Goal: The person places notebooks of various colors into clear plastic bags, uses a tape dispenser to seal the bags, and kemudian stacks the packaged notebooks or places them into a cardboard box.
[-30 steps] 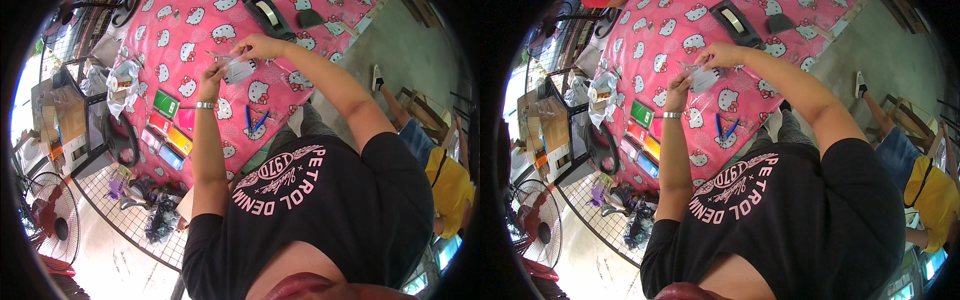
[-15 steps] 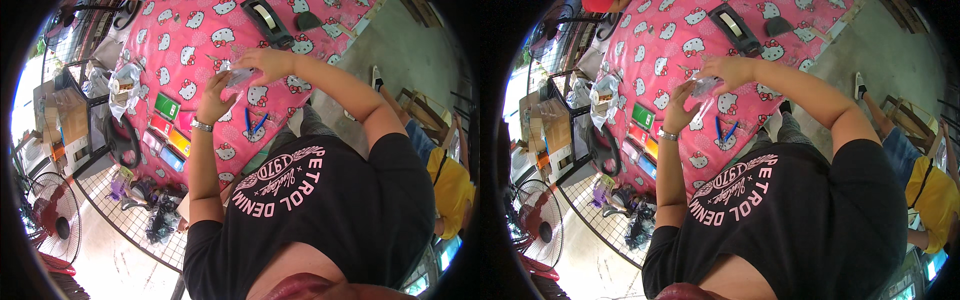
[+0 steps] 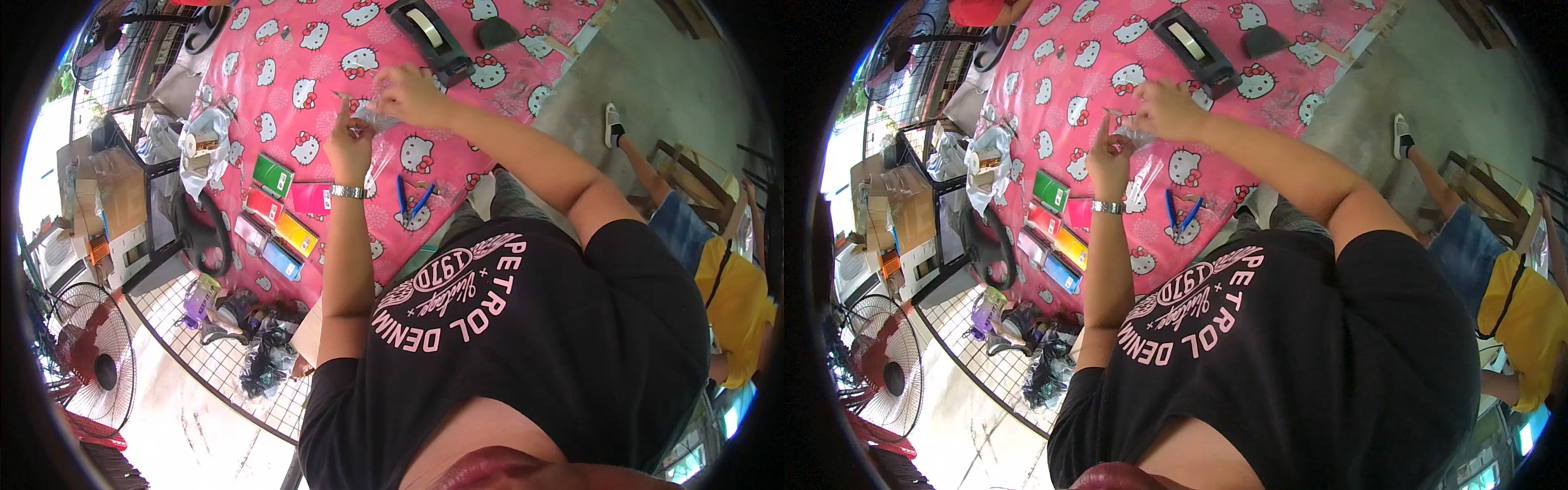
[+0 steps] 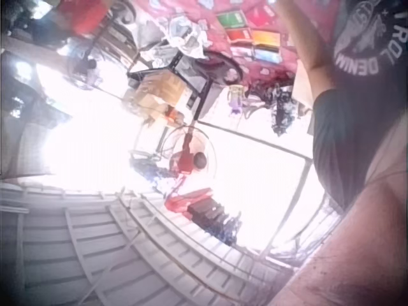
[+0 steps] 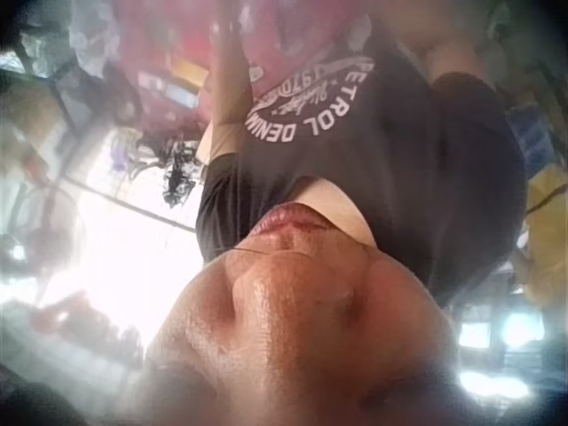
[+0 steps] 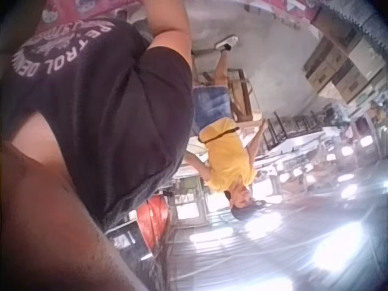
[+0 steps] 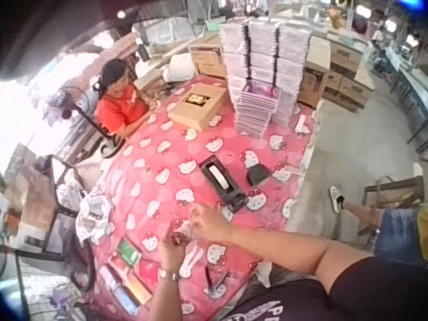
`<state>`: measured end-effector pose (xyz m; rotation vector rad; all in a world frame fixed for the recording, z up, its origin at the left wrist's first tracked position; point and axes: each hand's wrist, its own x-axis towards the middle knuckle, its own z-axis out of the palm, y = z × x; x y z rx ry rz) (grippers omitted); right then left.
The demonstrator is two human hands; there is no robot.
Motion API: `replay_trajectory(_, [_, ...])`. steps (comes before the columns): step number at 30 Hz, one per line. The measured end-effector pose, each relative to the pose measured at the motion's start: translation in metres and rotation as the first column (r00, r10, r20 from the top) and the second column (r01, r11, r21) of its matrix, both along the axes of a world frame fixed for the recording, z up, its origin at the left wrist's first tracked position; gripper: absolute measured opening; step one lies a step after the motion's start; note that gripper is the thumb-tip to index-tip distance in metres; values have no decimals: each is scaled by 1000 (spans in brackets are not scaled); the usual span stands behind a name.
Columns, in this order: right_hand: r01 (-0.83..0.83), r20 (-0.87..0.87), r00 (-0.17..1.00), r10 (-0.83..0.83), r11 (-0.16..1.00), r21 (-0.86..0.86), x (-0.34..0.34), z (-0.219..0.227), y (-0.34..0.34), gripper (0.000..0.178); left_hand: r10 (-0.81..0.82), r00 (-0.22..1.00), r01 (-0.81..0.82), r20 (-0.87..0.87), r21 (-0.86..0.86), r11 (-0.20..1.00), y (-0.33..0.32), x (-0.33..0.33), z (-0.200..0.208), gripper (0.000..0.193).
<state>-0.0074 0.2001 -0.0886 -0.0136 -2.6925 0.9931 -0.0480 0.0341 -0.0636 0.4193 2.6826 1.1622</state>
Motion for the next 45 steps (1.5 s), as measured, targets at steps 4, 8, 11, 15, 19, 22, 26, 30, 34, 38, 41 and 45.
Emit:
replay_trajectory(4, [530, -10, 840, -542, 825, -198, 10, -24, 74, 30, -134, 991, 130, 2, -251, 959, -1, -19, 1, 42])
replay_trajectory(8, [501, 428, 849, -308, 727, -469, 28, -48, 110, 17, -305, 933, 234, -189, -322, 917, 5, -33, 0, 36])
replay_trajectory(11, [327, 226, 943, -245, 553, -766, 35, -57, 105, 7, -315, 944, 310, -92, -65, 948, -16, -46, -25, 32])
replay_trajectory(15, [459, 447, 884, -140, 73, -885, 83, -62, 79, 2, -225, 820, -50, 525, 458, 887, -23, -38, -35, 31])
replay_trajectory(19, [453, 293, 872, 392, -418, -788, 72, -92, 82, 4, -219, 820, -122, 529, 536, 836, -12, -34, -32, 30])
replay_trajectory(22, [279, 76, 739, 670, -201, -939, 16, -47, 70, 11, -184, 843, -157, 506, 558, 815, -14, -28, -35, 28])
replay_trajectory(26, [-190, 299, 647, 702, 528, -828, -60, 28, 33, 34, -161, 840, -170, 519, 533, 829, -22, -31, -42, 26])
replay_trajectory(30, [-748, 598, 495, 630, 660, -76, -118, 38, 19, 46, -168, 842, -187, 513, 569, 801, -12, -25, -37, 27])
replay_trajectory(34, [-585, 788, 493, 368, 811, -12, -129, -2, 26, 54, -195, 892, -127, 408, 640, 758, -13, -17, -36, 29])
replay_trajectory(38, [-389, 733, 609, 302, 919, -55, -107, -33, 49, 55, -288, 922, 330, -258, 139, 934, -24, -11, -39, 29])
replay_trajectory(41, [-428, 122, 889, 441, 896, -121, -65, -16, 15, 66, -104, 927, 153, -360, 110, 982, -43, -1, -38, 19])
replay_trajectory(45, [-540, 283, 840, 464, 765, 351, -30, 29, -37, 70, 108, 941, -238, 321, 399, 885, -62, 40, -68, 19])
